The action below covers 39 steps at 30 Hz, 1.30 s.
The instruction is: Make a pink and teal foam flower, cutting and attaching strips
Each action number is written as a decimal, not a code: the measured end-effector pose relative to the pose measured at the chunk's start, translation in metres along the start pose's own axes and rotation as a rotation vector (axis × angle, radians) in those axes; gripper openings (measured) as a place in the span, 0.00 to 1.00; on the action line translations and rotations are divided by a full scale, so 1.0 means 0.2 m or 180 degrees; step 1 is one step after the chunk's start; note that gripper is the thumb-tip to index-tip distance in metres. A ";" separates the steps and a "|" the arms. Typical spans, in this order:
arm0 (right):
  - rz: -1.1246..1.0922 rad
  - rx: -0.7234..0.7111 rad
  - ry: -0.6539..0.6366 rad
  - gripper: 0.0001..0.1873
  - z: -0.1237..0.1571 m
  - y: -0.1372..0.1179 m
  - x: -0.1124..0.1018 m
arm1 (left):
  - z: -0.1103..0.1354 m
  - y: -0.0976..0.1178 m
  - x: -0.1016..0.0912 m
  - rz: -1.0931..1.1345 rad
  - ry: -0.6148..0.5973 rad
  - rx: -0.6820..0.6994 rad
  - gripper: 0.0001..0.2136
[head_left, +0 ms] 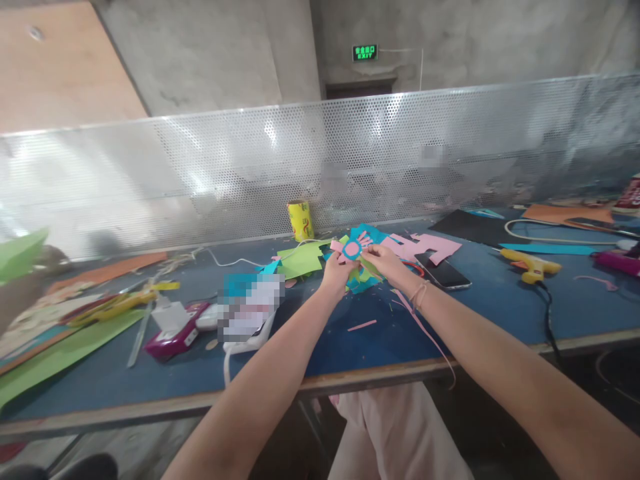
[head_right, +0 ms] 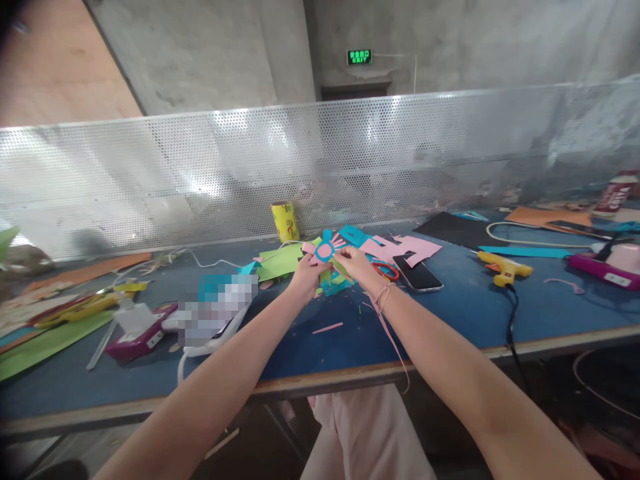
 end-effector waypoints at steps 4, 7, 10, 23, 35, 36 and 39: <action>-0.0270 0.0154 -0.0095 0.10 0.00 -0.01 -0.01 | 0.00 0.00 0.00 0.0069 0.0092 0.0051 0.17; -0.0467 0.0215 -0.0080 0.10 0.00 -0.02 -0.02 | -0.01 0.01 -0.01 0.0132 0.0177 0.0074 0.17; -0.0586 0.0336 -0.0105 0.12 0.00 -0.03 -0.04 | -0.01 0.03 -0.02 0.0222 0.0291 0.0041 0.17; -0.0189 0.0352 -0.0465 0.09 0.01 -0.01 -0.05 | -0.01 0.05 -0.02 0.0315 0.0407 0.0109 0.16; -0.0108 0.0253 -0.0503 0.10 0.01 -0.02 -0.05 | -0.01 0.05 -0.02 0.0333 0.0356 0.0119 0.16; -0.0096 0.0247 -0.0497 0.10 0.01 -0.02 -0.05 | -0.01 0.05 -0.02 0.0302 0.0365 0.0125 0.16; 0.0019 0.0198 -0.0479 0.10 0.01 -0.01 -0.06 | -0.02 0.04 -0.03 0.0164 0.0407 0.0167 0.15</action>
Point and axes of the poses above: each hand's wrist, its own z-axis away from the middle knuckle, its own x-axis out of the palm, y = z × x, the point moved 1 cm from there along -z, towards the middle knuckle, and after that the axes turned 4 degrees about -z, right-handed, at the moved point
